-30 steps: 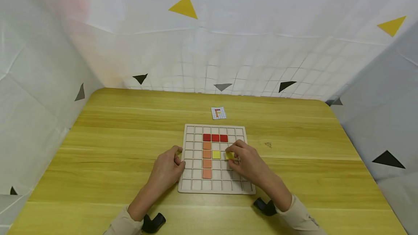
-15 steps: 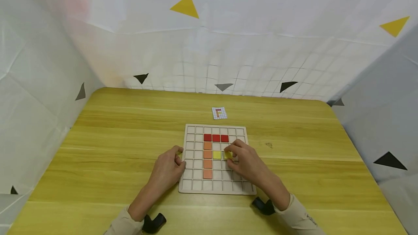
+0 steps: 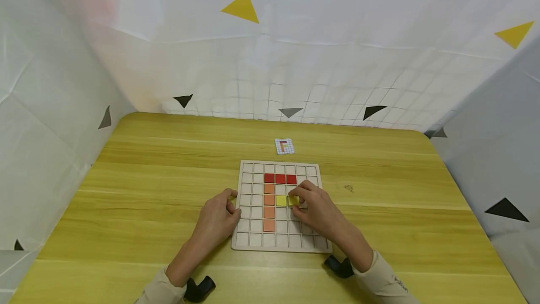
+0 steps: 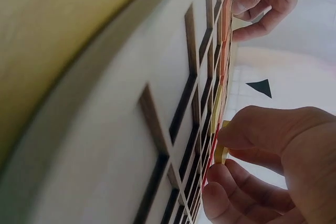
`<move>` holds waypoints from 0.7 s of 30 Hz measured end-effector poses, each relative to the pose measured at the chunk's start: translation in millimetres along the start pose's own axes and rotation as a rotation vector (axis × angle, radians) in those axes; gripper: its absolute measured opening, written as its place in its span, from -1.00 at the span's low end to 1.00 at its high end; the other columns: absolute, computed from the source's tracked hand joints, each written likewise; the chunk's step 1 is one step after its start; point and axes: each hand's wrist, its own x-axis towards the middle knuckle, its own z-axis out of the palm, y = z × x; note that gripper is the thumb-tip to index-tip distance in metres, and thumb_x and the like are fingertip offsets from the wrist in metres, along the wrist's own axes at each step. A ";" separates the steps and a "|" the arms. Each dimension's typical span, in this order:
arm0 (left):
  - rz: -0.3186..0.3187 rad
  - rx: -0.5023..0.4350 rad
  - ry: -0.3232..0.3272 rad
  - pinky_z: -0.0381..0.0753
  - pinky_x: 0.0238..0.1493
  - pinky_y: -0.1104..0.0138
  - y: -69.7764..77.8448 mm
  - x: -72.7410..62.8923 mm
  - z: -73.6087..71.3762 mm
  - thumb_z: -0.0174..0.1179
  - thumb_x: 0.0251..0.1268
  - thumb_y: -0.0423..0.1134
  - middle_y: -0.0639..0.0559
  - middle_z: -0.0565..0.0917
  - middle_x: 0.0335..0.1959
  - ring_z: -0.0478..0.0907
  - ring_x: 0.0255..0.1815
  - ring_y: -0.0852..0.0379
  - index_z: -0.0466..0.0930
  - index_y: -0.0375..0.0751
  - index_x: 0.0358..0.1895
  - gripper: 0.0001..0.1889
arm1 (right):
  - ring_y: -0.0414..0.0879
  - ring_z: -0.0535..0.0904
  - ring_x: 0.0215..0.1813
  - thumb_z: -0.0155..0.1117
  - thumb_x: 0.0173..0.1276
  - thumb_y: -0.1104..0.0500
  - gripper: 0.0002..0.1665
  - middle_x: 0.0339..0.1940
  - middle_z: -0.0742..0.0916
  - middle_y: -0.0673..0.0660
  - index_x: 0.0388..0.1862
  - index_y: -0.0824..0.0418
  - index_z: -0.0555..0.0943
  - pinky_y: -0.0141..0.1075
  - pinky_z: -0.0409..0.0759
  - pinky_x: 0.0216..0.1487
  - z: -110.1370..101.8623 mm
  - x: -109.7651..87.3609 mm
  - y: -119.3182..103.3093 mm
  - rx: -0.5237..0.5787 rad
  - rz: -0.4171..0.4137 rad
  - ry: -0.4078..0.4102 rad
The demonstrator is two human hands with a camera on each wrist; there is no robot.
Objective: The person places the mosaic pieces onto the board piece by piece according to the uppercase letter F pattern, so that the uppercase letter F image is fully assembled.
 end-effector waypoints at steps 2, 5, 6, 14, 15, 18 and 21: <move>-0.001 0.001 0.000 0.40 -0.54 0.32 0.3 0.1 -0.2 0.32 0.14 -0.44 0.16 0.51 -0.59 0.37 -0.64 0.24 0.61 -0.35 0.04 -0.64 | -0.13 0.54 -0.34 0.49 0.05 0.42 -0.70 -0.27 0.61 0.06 -0.19 0.28 0.71 -0.38 0.55 -0.33 0.4 0.2 0.6 0.002 0.002 0.003; -0.006 0.000 -0.002 0.40 -0.54 0.32 0.6 0.4 -0.3 0.32 0.14 -0.44 0.16 0.51 -0.59 0.37 -0.64 0.23 0.60 -0.35 0.05 -0.64 | -0.13 0.54 -0.34 0.49 0.04 0.43 -0.69 -0.27 0.60 0.05 -0.19 0.27 0.71 -0.38 0.55 -0.32 0.9 0.6 1.1 0.004 0.008 0.005; -0.008 0.002 -0.003 0.40 -0.54 0.32 0.6 0.5 -0.3 0.32 0.14 -0.44 0.16 0.50 -0.59 0.37 -0.64 0.23 0.61 -0.35 0.05 -0.64 | -0.13 0.54 -0.34 0.49 0.04 0.43 -0.69 -0.28 0.60 0.05 -0.19 0.27 0.71 -0.38 0.55 -0.32 1.1 0.7 1.2 0.006 0.009 0.006; -0.011 0.003 -0.004 0.39 -0.54 0.33 0.2 0.5 0.8 0.33 0.13 -0.44 0.16 0.49 -0.60 0.37 -0.64 0.23 0.61 -0.35 0.05 -0.64 | -0.13 0.55 -0.33 0.47 0.03 0.44 -0.70 -0.28 0.61 0.06 -0.21 0.28 0.71 -0.37 0.56 -0.31 2.5 0.3 1.7 0.014 0.015 -0.002; -0.009 0.003 -0.004 0.39 -0.54 0.33 0.3 0.5 0.8 0.33 0.13 -0.44 0.16 0.49 -0.60 0.37 -0.64 0.23 0.61 -0.35 0.05 -0.64 | -0.14 0.55 -0.33 0.47 0.03 0.44 -0.70 -0.28 0.61 0.06 -0.21 0.28 0.71 -0.37 0.56 -0.31 2.7 0.4 1.7 0.011 0.016 -0.002; -0.010 0.003 -0.004 0.39 -0.54 0.33 0.4 0.5 0.6 0.33 0.13 -0.44 0.15 0.49 -0.60 0.36 -0.64 0.23 0.61 -0.35 0.05 -0.64 | -0.15 0.54 -0.33 0.48 0.03 0.43 -0.70 -0.28 0.61 0.05 -0.21 0.27 0.71 -0.37 0.55 -0.31 2.9 0.3 2.0 0.005 0.024 -0.005; -0.015 0.002 -0.006 0.39 -0.54 0.33 0.7 0.3 0.3 0.33 0.14 -0.44 0.15 0.50 -0.59 0.37 -0.64 0.22 0.60 -0.35 0.05 -0.63 | -0.16 0.53 -0.33 0.48 0.04 0.43 -0.71 -0.27 0.61 0.05 -0.21 0.25 0.72 -0.37 0.55 -0.31 3.8 -0.2 2.8 0.005 0.028 -0.012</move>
